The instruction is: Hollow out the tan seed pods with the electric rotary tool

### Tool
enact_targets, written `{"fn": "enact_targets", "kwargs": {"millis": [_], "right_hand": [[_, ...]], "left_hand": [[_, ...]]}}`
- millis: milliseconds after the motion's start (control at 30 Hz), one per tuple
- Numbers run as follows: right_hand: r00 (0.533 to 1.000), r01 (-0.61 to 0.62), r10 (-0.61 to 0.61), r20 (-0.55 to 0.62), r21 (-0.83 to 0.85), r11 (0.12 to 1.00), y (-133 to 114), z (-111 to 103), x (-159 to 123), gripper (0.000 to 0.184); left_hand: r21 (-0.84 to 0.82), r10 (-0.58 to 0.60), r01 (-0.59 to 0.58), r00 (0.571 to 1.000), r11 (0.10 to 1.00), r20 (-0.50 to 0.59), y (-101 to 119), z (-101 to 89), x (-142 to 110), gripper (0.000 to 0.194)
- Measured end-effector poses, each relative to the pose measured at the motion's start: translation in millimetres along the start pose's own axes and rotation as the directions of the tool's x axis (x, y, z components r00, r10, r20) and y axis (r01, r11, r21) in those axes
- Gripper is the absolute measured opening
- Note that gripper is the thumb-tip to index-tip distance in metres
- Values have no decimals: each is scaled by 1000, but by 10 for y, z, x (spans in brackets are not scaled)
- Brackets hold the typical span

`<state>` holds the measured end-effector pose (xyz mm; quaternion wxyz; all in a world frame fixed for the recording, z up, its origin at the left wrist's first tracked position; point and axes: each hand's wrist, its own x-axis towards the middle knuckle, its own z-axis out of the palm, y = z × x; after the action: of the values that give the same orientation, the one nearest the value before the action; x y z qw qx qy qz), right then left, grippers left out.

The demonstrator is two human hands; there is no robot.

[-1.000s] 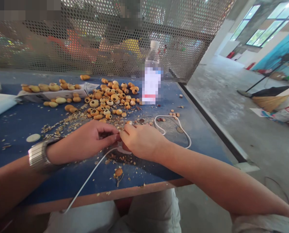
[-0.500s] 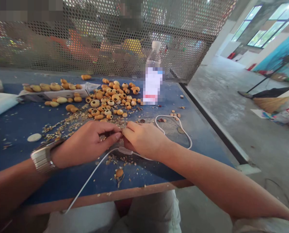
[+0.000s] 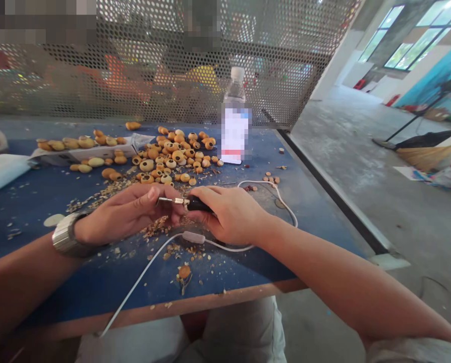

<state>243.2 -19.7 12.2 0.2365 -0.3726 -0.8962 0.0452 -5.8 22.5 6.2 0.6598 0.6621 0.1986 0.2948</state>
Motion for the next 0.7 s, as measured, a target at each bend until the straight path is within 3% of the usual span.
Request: {"fn": "enact_targets", "kwargs": {"millis": [200,333,400,467,500,567,633,700], "right_hand": [[997,63,-63,-51,15,998,20,35,-42,38],[1000,2,-1,-24,50,999,25,23,-7,37],[998,-59,58,20,68,996,-1,16,12,39],[988,-115,108,110,63,991,-41,20,25,43],[979,-125,113,172,56,991,-62,28,28,44],[953,-109,90,290,49,993,-97,54,31,41],[931,-80,57,361,48,996,-119,84,30,32],[920,-66,44,390,43,997,-127,106,27,26]], "left_hand": [[242,-3,-18,996,970,86,111,-2,26,57],[399,41,-56,998,915,45,140,-40,39,59],[511,93,-59,995,857,-41,150,-100,44,63],[664,176,-16,969,748,-175,160,-203,55,71],[771,233,50,939,635,-252,165,-268,61,64],[839,291,141,897,525,-333,171,-406,77,38],[921,284,271,893,279,-348,169,-523,90,31],[938,242,303,910,166,-337,163,-593,97,26]]}}
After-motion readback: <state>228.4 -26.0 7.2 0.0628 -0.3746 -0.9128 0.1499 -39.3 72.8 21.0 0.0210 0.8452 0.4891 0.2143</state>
